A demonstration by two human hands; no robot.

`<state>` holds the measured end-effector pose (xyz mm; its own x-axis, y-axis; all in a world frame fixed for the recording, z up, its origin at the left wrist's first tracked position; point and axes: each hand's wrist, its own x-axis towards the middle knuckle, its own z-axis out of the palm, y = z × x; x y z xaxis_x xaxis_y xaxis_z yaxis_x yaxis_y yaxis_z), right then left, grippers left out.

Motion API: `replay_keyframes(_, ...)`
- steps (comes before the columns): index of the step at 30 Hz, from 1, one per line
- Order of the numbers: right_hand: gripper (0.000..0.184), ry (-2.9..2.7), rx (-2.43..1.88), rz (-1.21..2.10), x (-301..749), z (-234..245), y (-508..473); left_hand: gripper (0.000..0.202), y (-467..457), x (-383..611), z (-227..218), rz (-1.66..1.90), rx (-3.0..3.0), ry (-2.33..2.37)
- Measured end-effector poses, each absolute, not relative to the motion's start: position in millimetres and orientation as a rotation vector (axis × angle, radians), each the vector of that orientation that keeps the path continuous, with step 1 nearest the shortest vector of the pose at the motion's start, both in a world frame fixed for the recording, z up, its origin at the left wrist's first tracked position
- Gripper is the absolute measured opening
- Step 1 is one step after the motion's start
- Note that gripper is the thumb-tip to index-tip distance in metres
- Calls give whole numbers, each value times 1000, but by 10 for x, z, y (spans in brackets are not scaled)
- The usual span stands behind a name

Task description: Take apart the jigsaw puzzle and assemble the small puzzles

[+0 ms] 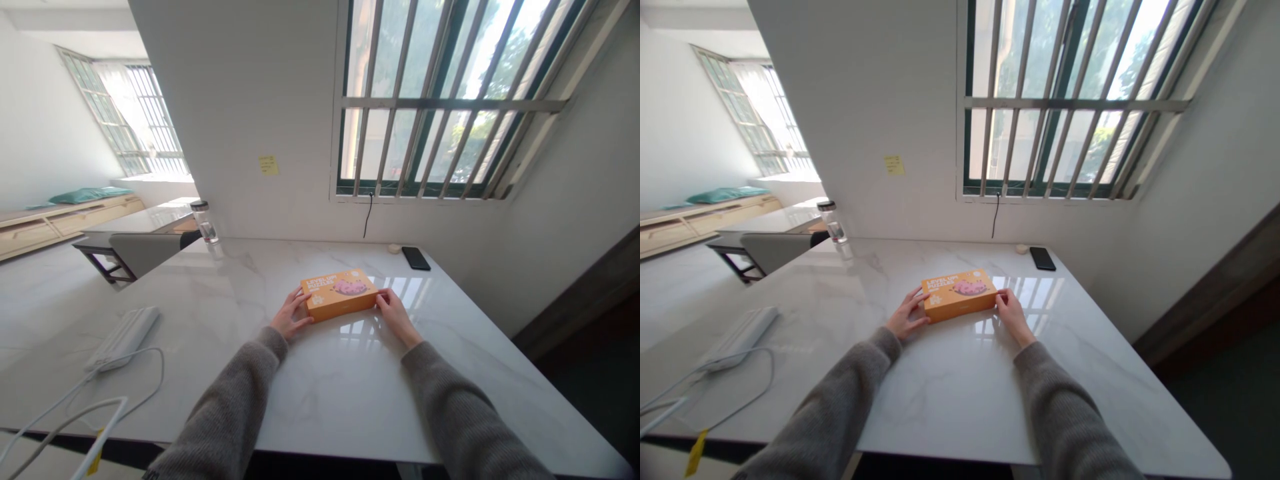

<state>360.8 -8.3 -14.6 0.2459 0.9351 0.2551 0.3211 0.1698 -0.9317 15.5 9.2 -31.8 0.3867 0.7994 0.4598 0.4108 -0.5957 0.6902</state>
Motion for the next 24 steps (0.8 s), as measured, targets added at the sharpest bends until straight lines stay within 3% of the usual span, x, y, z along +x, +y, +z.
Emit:
replay_keyframes(6, 28, -1295, -1362, 703, 3646, -180, -63, 52, 73, 110, -314, 1085, 2194, 989)
replay_keyframes(13, 35, -1303, -1388, 677, 3621, -100, -114, 60, 40, 121, -263, 1064, 2119, 1025)
replay_keyframes(18, 40, -1329, -1402, 659, 3591, -36, -144, 53, -12, 138, -198, 1066, 2097, 998)
replay_keyframes(24, 29, -1321, -1459, 518, 3574, -90, -162, 51, -8, 115, -212, 1079, 2142, 998)
